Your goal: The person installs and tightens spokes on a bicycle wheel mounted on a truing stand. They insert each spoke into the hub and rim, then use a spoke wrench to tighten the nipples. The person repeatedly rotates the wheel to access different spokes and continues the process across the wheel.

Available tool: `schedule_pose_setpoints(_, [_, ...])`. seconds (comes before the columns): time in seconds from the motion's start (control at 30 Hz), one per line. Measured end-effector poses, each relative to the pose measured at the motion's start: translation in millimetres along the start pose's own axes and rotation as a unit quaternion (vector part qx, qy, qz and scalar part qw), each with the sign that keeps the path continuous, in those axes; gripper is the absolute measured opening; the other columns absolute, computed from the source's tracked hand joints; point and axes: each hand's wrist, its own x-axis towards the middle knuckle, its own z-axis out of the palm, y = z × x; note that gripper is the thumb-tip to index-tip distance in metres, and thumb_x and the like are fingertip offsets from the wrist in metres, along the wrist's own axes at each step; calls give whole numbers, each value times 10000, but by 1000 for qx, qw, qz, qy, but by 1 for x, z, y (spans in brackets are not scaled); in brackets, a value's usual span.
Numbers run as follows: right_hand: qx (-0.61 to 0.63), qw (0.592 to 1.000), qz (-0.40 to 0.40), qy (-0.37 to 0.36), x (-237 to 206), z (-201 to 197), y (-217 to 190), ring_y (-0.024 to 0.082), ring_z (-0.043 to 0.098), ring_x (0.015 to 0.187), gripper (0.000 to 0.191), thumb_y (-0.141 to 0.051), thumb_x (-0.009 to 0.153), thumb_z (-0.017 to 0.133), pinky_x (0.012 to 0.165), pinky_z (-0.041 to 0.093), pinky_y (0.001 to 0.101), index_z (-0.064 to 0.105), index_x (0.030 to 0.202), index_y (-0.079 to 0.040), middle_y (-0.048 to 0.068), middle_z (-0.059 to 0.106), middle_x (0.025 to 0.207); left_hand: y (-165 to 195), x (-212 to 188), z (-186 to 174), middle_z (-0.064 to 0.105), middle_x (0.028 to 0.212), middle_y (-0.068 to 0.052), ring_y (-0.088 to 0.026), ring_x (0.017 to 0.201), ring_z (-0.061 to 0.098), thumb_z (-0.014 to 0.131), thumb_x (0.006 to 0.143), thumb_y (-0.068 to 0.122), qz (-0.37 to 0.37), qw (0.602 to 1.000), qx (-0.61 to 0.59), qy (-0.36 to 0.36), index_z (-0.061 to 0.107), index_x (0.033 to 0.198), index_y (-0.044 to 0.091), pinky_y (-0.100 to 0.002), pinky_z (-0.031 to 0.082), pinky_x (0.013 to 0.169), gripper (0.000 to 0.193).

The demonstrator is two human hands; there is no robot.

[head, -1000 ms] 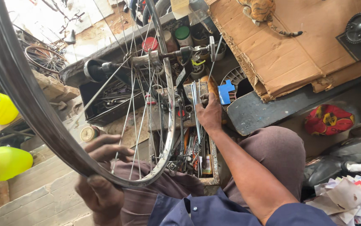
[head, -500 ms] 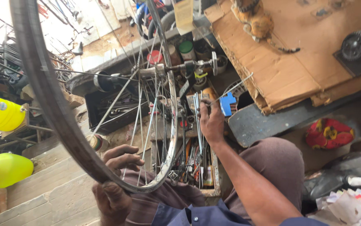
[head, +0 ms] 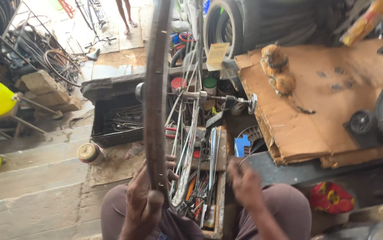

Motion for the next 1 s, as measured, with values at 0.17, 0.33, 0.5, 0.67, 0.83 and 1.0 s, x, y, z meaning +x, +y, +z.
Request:
schedule_pose_setpoints(0.17, [-127,960,50,-245,-37,34,18,292,761,717,289,-340,949,661,675,569,409,706,1106,-102,158,758,792,-38,-7,-7,727,998,-156,-218,873,702,440,1015,695,-119,981,-121,92,572,1349,-5,-355,574,781,787])
schedule_pose_setpoints(0.33, [-224,927,-164,-252,-46,44,9,381,702,853,295,-361,983,684,718,539,477,695,990,-66,192,727,845,-97,-17,3,699,1003,-91,-150,865,634,564,1006,445,-293,951,4,100,609,1320,0,-313,536,734,546])
schedule_pose_setpoints(0.5, [-157,936,-241,-202,-47,39,-12,368,728,842,281,-297,932,686,707,575,448,725,1100,-75,183,747,906,-117,-44,23,748,944,-55,-102,811,670,562,1023,299,-346,930,-107,65,686,1207,-43,-256,568,689,407])
schedule_pose_setpoints(0.67, [-140,933,-289,-165,-42,38,-22,349,737,817,311,-277,905,725,699,581,433,731,1108,-41,170,757,927,-106,-38,24,744,959,-82,-94,825,675,570,1013,235,-343,933,-103,31,673,1237,-35,-255,579,699,365])
schedule_pose_setpoints(0.83, [-125,931,-319,-127,-43,34,-18,331,736,786,280,-253,907,727,673,576,423,732,1095,-46,146,760,890,-93,-35,21,759,1028,-91,-93,868,698,635,972,211,-384,911,-149,13,630,1284,-3,-259,598,725,379])
schedule_pose_setpoints(1.0, [-153,912,-354,-142,-38,32,-28,296,729,740,257,-249,902,728,651,570,422,734,1079,-63,128,755,852,-101,-40,22,752,978,-66,-76,833,682,626,990,228,-351,920,-176,11,665,1228,-26,-244,580,705,351])
